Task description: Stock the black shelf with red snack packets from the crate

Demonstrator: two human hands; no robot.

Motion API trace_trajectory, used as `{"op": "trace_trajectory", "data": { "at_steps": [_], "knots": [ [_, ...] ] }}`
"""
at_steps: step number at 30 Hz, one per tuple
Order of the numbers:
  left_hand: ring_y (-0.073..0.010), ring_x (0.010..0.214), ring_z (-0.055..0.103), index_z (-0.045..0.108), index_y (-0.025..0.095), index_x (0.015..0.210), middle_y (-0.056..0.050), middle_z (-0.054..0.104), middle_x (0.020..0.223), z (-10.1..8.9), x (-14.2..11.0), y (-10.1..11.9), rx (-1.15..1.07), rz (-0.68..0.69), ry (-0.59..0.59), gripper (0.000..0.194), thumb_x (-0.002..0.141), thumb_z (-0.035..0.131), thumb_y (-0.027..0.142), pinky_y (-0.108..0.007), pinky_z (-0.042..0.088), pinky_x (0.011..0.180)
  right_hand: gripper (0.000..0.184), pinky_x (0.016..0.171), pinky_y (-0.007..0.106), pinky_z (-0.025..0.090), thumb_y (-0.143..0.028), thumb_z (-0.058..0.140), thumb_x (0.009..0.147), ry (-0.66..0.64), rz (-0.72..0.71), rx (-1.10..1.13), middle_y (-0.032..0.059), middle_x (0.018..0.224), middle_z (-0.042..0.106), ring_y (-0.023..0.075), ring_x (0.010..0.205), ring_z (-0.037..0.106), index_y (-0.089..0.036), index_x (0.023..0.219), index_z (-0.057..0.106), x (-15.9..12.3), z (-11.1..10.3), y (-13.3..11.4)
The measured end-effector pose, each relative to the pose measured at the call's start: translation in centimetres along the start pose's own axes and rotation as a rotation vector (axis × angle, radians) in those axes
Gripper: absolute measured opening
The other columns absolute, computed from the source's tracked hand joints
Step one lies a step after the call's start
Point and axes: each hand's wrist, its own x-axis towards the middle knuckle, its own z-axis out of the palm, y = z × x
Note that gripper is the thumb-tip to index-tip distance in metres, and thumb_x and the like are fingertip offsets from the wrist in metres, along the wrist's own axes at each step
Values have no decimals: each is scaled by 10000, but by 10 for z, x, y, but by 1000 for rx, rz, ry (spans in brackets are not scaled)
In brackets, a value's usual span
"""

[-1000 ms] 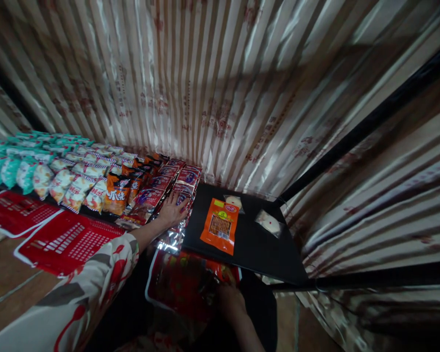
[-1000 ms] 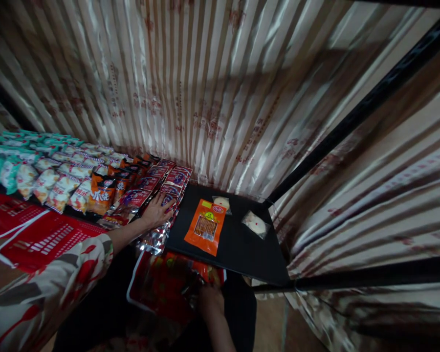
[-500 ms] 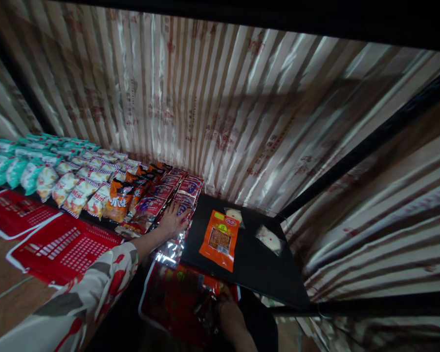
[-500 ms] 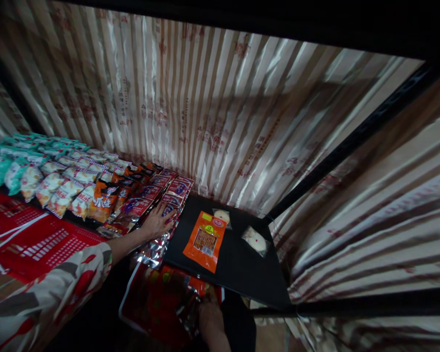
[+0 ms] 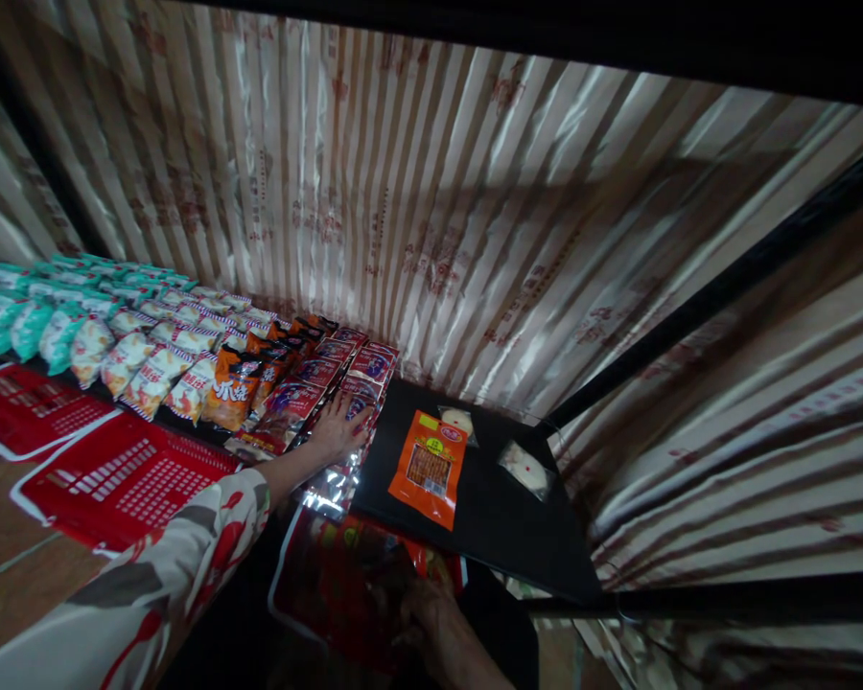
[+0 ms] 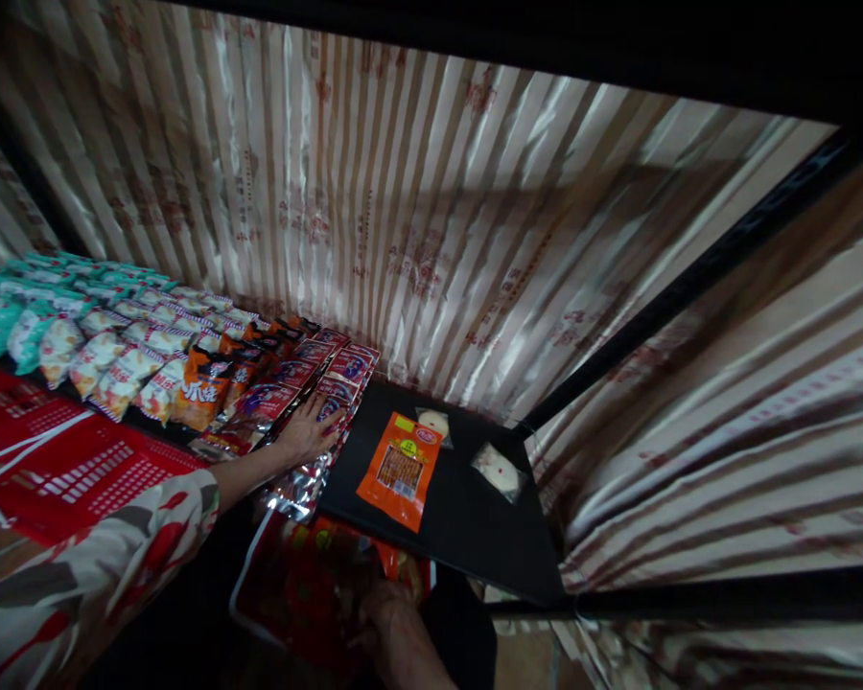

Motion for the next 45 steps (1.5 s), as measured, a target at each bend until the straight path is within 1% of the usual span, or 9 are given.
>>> {"op": "trace_trajectory", "data": {
  "at_steps": [3,6,10,12,15,22,29,37,45],
  "knots": [
    [-368,1299,242,408,294,1323,-108,341,1409,0,0,0,12,-4,-3,522,820,496,408,-513,297,969,141,596,224,375,-115,481,615,-275,-86,213,-1,707,624,151,683,562,-212,645,578,8,-22,-23],
    [-375,1297,243,410,290,1322,-119,348,1402,1,0,-1,24,-5,2,527,817,499,412,-511,307,959,82,560,207,335,-161,469,723,-362,-112,306,-25,698,573,121,651,521,-208,722,536,16,-55,-47],
    [-369,1296,250,412,297,1319,-118,354,1398,2,0,-1,18,-1,8,517,823,493,414,-517,299,963,132,565,208,306,-294,476,820,-205,-88,409,-61,610,447,93,587,418,-210,719,465,21,-93,-70],
    [-371,1298,242,411,300,1319,-112,352,1401,3,0,-1,11,-7,7,519,822,492,425,-522,297,964,229,521,200,289,-390,504,819,-99,-2,607,-74,562,402,79,534,372,-209,696,437,25,-104,-77],
    [-374,1300,234,407,302,1323,-104,346,1406,3,0,-2,3,-9,-1,527,821,490,437,-531,291,969,294,498,200,333,-484,590,748,9,128,971,-69,564,489,78,493,416,-211,788,489,33,-114,-84],
    [-369,1306,224,422,290,1313,-106,334,1414,5,0,-3,0,8,14,509,826,486,426,-527,297,968,769,457,213,403,-405,770,557,261,374,1348,-38,643,645,102,454,522,-258,1242,450,54,-121,-95],
    [-364,1304,240,404,302,1324,-102,331,1419,3,0,-2,4,-14,-8,527,824,487,444,-512,295,974,404,453,214,426,-403,772,539,286,444,1372,4,681,671,112,490,555,-173,857,676,58,-113,-89],
    [-357,1303,252,392,303,1331,-112,333,1418,0,0,0,28,-35,-7,533,830,472,467,-502,299,973,331,394,171,415,-316,777,559,221,376,1471,-34,513,593,67,405,482,-147,833,698,58,-113,-96],
    [-356,1306,248,388,307,1332,-113,332,1421,1,-1,0,25,-31,-1,526,833,470,451,-511,288,978,197,665,223,559,-159,715,539,300,448,1552,54,759,703,155,705,660,-127,728,674,79,-106,-83]
  ]
}}
